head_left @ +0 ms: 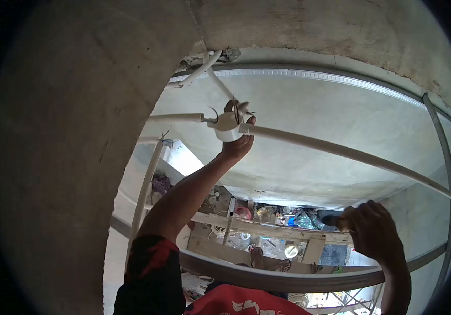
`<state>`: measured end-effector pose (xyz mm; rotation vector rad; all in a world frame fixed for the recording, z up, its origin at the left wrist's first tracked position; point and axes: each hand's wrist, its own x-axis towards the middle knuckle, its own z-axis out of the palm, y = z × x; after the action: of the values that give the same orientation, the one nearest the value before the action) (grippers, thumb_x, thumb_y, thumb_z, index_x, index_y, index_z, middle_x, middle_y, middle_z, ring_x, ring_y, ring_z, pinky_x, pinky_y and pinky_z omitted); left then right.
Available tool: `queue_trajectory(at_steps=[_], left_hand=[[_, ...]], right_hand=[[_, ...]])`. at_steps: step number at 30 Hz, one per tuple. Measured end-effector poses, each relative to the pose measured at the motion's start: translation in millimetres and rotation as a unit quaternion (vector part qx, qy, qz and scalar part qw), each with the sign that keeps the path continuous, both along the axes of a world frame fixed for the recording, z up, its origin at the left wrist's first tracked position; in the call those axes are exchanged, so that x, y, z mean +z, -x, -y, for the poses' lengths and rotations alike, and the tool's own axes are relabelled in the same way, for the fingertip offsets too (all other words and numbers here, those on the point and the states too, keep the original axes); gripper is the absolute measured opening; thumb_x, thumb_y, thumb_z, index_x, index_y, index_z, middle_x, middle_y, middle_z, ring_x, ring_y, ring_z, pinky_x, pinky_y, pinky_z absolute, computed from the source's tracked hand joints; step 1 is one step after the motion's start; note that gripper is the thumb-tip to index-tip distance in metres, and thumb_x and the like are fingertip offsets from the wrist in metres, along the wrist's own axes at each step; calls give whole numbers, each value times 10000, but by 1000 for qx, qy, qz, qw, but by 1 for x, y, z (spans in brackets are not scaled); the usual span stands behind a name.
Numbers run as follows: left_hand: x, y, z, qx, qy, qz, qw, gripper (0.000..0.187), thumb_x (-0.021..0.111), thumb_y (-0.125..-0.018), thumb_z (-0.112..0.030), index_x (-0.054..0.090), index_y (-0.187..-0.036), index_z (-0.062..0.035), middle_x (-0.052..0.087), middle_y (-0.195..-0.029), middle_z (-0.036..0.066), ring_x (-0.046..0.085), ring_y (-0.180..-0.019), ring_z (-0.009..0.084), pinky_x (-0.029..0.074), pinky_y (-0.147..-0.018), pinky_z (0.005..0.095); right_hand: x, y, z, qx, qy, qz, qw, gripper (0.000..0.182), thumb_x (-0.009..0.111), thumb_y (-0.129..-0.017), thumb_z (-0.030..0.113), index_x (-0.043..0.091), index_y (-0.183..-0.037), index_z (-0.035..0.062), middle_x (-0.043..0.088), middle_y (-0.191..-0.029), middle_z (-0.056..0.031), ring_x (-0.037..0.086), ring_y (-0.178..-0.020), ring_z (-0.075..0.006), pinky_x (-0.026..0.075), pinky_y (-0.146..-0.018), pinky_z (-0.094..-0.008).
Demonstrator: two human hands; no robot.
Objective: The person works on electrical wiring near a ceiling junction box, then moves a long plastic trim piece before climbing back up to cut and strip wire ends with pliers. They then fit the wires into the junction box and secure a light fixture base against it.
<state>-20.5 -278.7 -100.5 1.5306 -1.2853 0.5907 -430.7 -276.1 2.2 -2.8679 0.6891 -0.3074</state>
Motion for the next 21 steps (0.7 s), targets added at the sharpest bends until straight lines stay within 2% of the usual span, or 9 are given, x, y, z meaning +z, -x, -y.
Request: queue_trajectory(at_steps=[3,5,8,11,12,13,15,19,21], left_hand=[[-24,-42,27,-65,-34,102,992,255,718,-871,-50,654,-1110,-110,676,-1086,81,612,-980,307,509,-821,459],[-21,-44,28,-71,-21,99,992,290,742,-848,-54,653,-1117,-113,660,-1123,92,592,-1045,292,501,-867,429],[-8,-47,29,-86,-52,173,980,304,764,-838,-76,657,-1120,-118,659,-1221,71,558,-1193,302,475,-962,444],[-20,-63,40,-143,-27,207,967,363,768,-864,-104,621,-1195,-126,691,-1171,57,624,-1127,262,436,-1040,446],[-30,-59,43,-223,-28,42,974,348,739,-897,-98,606,-1217,-128,729,-1076,29,648,-1131,225,366,-1120,461],[-27,-57,44,-229,-26,41,972,348,739,-897,-98,606,-1217,-128,729,-1076,29,648,-1131,225,366,-1120,461],[-6,-51,45,-133,-70,180,972,188,726,-901,-72,652,-1071,-105,752,-1027,24,634,-1207,258,316,-1145,525],[-8,-44,58,-175,-68,49,981,180,691,-931,-49,612,-1090,-80,758,-1027,66,729,-1042,228,295,-1180,551],[1,-44,60,-188,-65,61,978,170,694,-928,-42,609,-1072,-69,756,-1018,80,748,-989,222,321,-1170,551]], right_hand=[[-29,-7,12,11,9,-63,998,173,727,-829,121,670,-989,86,676,-862,-122,665,-863,-284,529,-793,-408],[-39,2,20,8,-11,-173,985,234,754,-794,138,667,-1001,71,689,-886,-136,674,-887,-297,532,-819,-422],[-60,16,39,-53,2,-175,983,276,765,-757,122,668,-1011,71,676,-878,-136,664,-876,-318,537,-833,-444],[-53,9,44,-109,-3,-186,977,267,746,-764,102,675,-1020,76,674,-873,-137,662,-870,-328,546,-844,-447],[-56,9,45,-100,-16,-194,976,260,751,-775,134,667,-1010,60,681,-886,-146,667,-875,-330,548,-836,-452],[-60,10,45,-92,-32,-203,974,264,756,-787,166,660,-1001,44,687,-898,-154,671,-879,-332,550,-829,-457],[-74,16,49,-97,-38,-208,973,257,742,-796,151,655,-1010,38,690,-908,-162,681,-886,-338,559,-824,-460],[-81,15,56,-119,-64,-223,965,256,729,-809,146,659,-1037,52,697,-908,-170,698,-885,-357,566,-826,-470],[-84,5,53,-131,-108,-229,959,250,725,-823,152,661,-1047,61,700,-910,-171,702,-885,-365,567,-827,-473]])
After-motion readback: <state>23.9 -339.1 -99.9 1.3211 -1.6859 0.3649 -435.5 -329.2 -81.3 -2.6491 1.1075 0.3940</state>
